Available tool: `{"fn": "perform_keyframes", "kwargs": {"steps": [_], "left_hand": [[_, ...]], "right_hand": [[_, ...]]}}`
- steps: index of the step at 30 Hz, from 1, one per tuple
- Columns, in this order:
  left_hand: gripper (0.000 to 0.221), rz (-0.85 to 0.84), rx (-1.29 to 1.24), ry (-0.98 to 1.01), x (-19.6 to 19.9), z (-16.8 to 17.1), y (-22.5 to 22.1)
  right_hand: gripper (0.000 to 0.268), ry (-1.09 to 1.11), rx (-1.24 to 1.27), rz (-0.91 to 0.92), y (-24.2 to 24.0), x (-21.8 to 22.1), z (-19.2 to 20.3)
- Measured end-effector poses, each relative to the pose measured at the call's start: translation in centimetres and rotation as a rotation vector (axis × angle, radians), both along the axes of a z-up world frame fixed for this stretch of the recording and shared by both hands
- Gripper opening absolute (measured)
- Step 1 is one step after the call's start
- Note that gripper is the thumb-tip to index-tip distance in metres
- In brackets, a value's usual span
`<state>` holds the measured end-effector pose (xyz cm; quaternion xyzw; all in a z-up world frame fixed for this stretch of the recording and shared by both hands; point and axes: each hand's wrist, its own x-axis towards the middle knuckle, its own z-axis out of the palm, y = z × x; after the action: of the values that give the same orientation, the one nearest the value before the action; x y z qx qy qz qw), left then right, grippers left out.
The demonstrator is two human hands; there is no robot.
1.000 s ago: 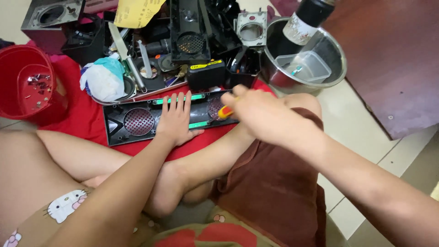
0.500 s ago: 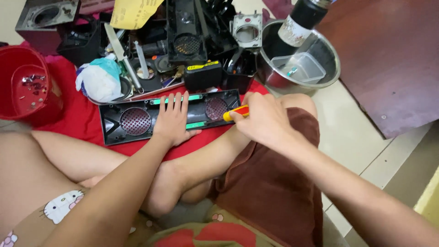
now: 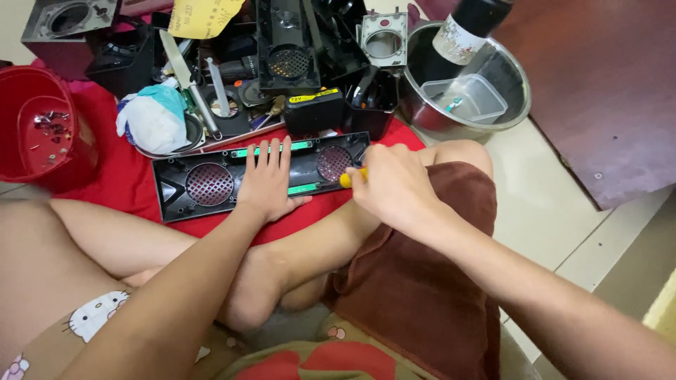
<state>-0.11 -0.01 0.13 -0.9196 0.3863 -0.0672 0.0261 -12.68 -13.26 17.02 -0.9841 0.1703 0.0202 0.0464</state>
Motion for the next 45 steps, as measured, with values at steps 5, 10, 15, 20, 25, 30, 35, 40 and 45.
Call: {"fn": "perform_keyframes", "kwargs": {"steps": [5,10,15,20,25,30,35,40,45], "left_hand": [[0.112,0.015,-0.003,0.020,0.2,0.0,-0.1],[0.111,0.013,0.002,0.030,0.0,0.1,-0.1],[0.115,0.013,0.016,0.021,0.0,0.1,0.0],[0.114,0.008,0.000,0.007,-0.2,0.4,0.0],[0.114,0.014,-0.001,0.007,0.1,0.2,-0.1],[0.115,-0.014,-0.069,0.035,-0.2,0.3,0.6],[0.105,-0.138,-0.133,-0.003,-1.7,1.6,0.5],[0.064,-0.471,-0.201,-0.195,-2.5,0.4,-0.6],[0.042,-0.554,-0.395,-0.171,-2.2,-0.9,-1.1]], "right_hand": [[0.029,0.035,0.032,0.083,-0.3,-0.6,1.4],[0.019,0.106,-0.284,0.435,0.5,-0.2,3.1],[0.028,0.023,-0.334,0.592,-0.3,0.8,1.8],[0.032,-0.019,-0.109,0.085,-0.4,-0.1,0.0],[0.035,-0.003,0.002,-0.169,1.2,-0.9,-0.4],[0.027,-0.299,0.399,-0.191,-2.2,-0.9,0.7],[0.017,-0.612,0.548,-0.284,-2.1,-3.0,-1.9],[0.013,-0.796,0.533,-0.205,-1.2,-2.9,-4.6],[0.010,-0.981,0.774,-0.252,-0.7,-3.2,-4.5]]}}
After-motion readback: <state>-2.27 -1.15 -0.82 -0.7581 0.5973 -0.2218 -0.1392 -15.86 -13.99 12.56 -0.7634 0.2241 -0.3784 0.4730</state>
